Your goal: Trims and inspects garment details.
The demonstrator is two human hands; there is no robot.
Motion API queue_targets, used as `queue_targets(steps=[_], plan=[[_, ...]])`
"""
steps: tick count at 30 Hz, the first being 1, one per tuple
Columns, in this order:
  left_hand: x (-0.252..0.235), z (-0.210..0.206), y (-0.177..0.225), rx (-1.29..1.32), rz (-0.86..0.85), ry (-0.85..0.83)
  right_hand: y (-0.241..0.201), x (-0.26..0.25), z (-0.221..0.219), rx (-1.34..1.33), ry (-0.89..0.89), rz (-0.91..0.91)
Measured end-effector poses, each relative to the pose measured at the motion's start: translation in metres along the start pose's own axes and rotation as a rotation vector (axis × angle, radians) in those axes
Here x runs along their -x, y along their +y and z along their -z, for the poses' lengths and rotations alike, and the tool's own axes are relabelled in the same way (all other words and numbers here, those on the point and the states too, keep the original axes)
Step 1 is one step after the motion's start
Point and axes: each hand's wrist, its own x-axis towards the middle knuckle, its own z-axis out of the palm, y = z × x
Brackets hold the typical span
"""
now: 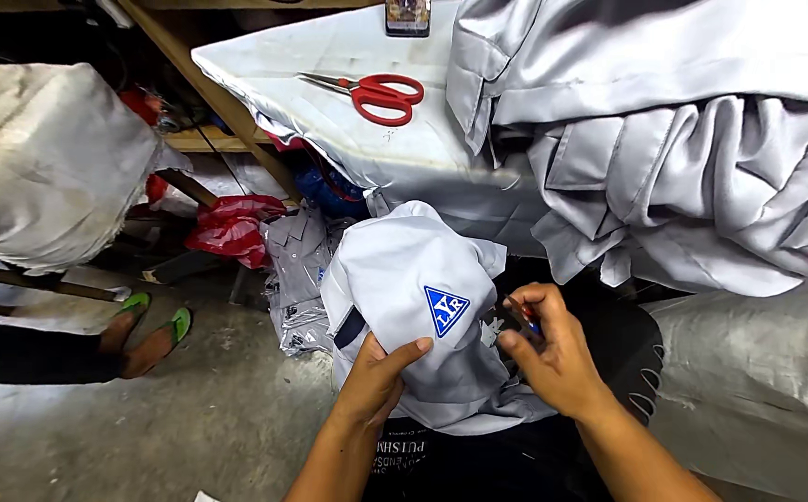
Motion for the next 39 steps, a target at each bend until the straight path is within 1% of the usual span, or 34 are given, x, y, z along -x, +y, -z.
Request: queue_targets(steps=[3,5,9,12,16,22,28,34,39], plan=[[0.001,-0.002,0.0,0.012,0.006,0.013,-0.009,0.014,-0.023,-0.11,0.031,0.065],[0.002,-0.005,0.001,0.016,0.014,0.03,-0.013,0.018,-0.032,-0.096,0.056,0.096],[0.002,-0.005,0.0,0.004,-0.008,0.066,-0.015,0.007,-0.017,0.137,-0.009,0.095],[0.002,-0.004,0.001,-0.044,-0.028,0.104,-0.01,-0.004,0.002,0.277,-0.062,0.164],[0.001,-0.005,0.001,-0.086,-0.053,0.128,-0.012,-0.012,0.015,0.258,-0.171,0.165],[0.002,-0.003,0.0,-0.095,-0.047,0.101,-0.004,-0.019,0.011,0.229,-0.09,0.19],[0.002,-0.001,0.0,-0.106,-0.043,0.092,-0.001,-0.023,0.008,0.203,-0.077,0.21],[0.002,0.0,-0.002,-0.098,-0.043,0.094,0.005,-0.019,0.0,0.09,-0.021,0.153],[0.002,-0.001,-0.003,-0.057,-0.032,0.106,0.004,-0.015,0.001,0.087,-0.015,0.145]])
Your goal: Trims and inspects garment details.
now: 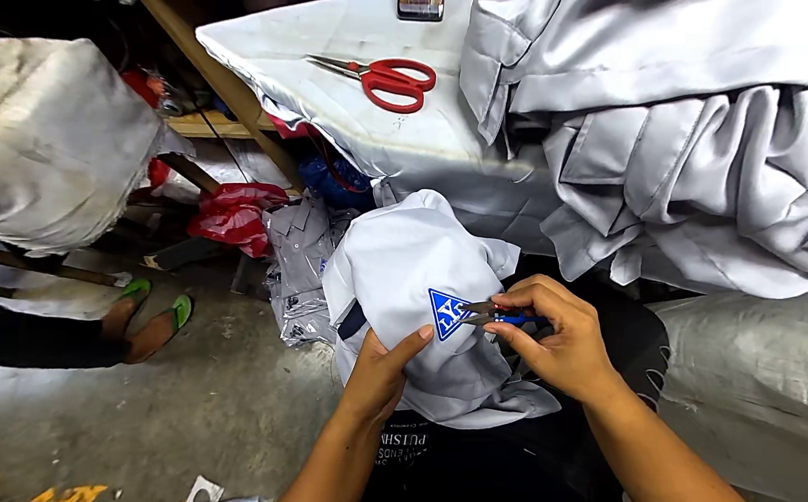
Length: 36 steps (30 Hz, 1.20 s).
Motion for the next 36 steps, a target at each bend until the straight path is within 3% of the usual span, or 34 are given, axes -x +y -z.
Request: queue_targets(steps=[10,16,27,36], plan=[[0.001,-0.001,0.0,-0.019,-0.014,-0.011,0.0,-0.01,0.008,0.072,-0.037,0.084],[0.002,-0.005,-0.001,0.034,-0.013,0.024,0.001,0.001,-0.007,-0.047,0.045,-0.038],[0.004,-0.01,-0.01,0.062,-0.011,0.067,-0.004,0.012,-0.019,-0.085,0.17,-0.034],[-0.001,-0.013,-0.008,0.03,-0.035,0.068,-0.004,0.007,-0.003,-0.142,0.049,-0.097]])
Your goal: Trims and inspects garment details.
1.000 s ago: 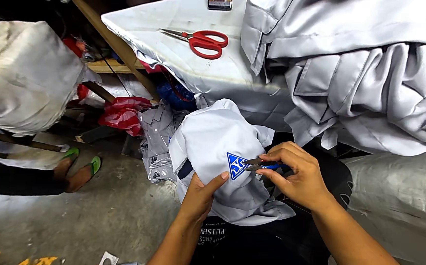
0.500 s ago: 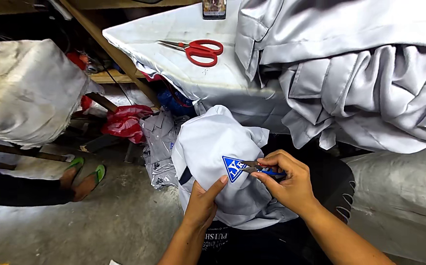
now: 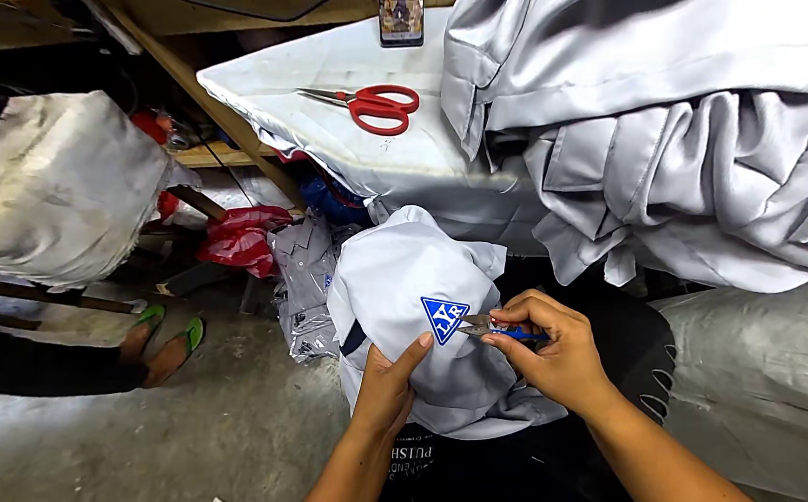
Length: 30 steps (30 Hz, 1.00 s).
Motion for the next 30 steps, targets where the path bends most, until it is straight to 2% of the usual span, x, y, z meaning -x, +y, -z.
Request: queue_targets(steps=[11,21,25,27,30], plan=[[-0.004,0.0,0.002,-0.053,-0.017,-0.014,0.005,-0.011,0.002,0.144,-0.051,0.163],[-0.007,0.003,0.002,-0.074,-0.013,-0.042,0.01,-0.015,0.004,0.122,-0.101,0.153],[-0.007,0.004,0.004,-0.046,0.001,-0.026,0.007,-0.017,0.004,0.027,-0.066,0.064],[-0.009,0.006,0.005,-0.026,-0.011,-0.003,0.002,-0.029,0.003,0.033,-0.018,0.032],[-0.011,0.008,0.005,-0.001,-0.026,0.068,-0.008,-0.07,-0.007,0.212,0.039,0.083]])
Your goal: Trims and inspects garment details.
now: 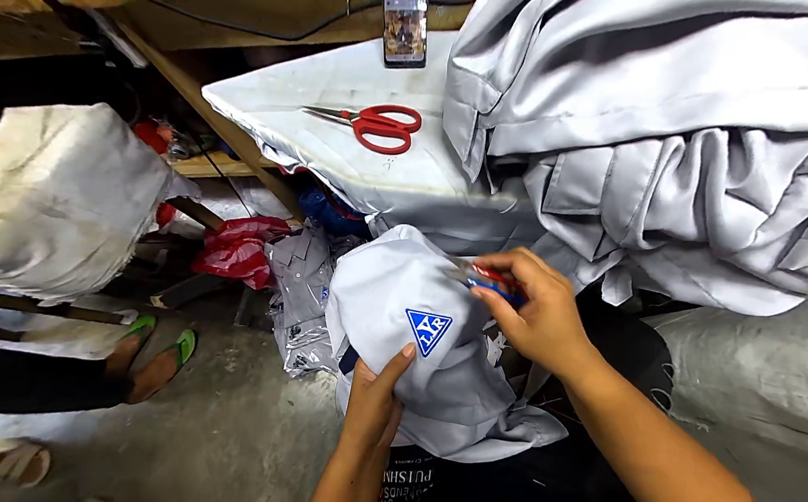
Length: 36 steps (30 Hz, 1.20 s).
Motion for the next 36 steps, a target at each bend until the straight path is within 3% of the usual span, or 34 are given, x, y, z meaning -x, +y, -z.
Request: queue_targets(steps=[5,11,13,16,18,20,23,25,28,31,33,36], plan=[[0.005,0.004,0.002,0.047,-0.049,0.06,0.009,-0.09,-0.052,0.292,0.164,0.07],[0.006,0.011,0.008,0.082,-0.105,0.075,0.011,-0.152,-0.065,0.465,-0.145,-0.183],[0.004,0.012,0.011,0.071,-0.139,0.038,0.006,-0.139,-0.053,0.436,-0.121,-0.102],[-0.002,0.014,0.015,-0.025,-0.211,-0.072,-0.012,-0.075,-0.03,0.231,-0.086,0.128],[-0.006,0.016,0.016,-0.222,-0.248,-0.22,-0.026,-0.021,-0.024,0.084,-0.27,0.096],[-0.005,0.014,0.019,-0.587,-0.346,-0.42,-0.032,0.019,-0.031,0.104,-0.351,0.074],[-0.008,-0.003,0.035,-1.054,-0.581,-0.64,-0.02,0.04,-0.046,0.111,-0.133,0.07],[-0.022,-0.006,0.044,-1.086,-0.657,-0.548,-0.015,0.037,-0.034,-0.194,-0.133,-0.08],[-0.049,0.014,0.049,-0.887,-0.547,-0.489,-0.022,0.028,-0.01,-0.982,-0.191,-0.511],[-0.05,0.029,0.042,-0.593,-0.285,-0.699,-0.018,0.012,-0.01,-1.368,-0.096,-0.672],[-0.045,0.029,0.032,-0.41,-0.169,-0.733,-0.013,0.003,-0.017,-1.311,-0.07,-0.665],[-0.035,0.023,0.028,-0.137,0.014,-0.286,0.001,-0.006,-0.028,-0.799,0.001,-0.544]])
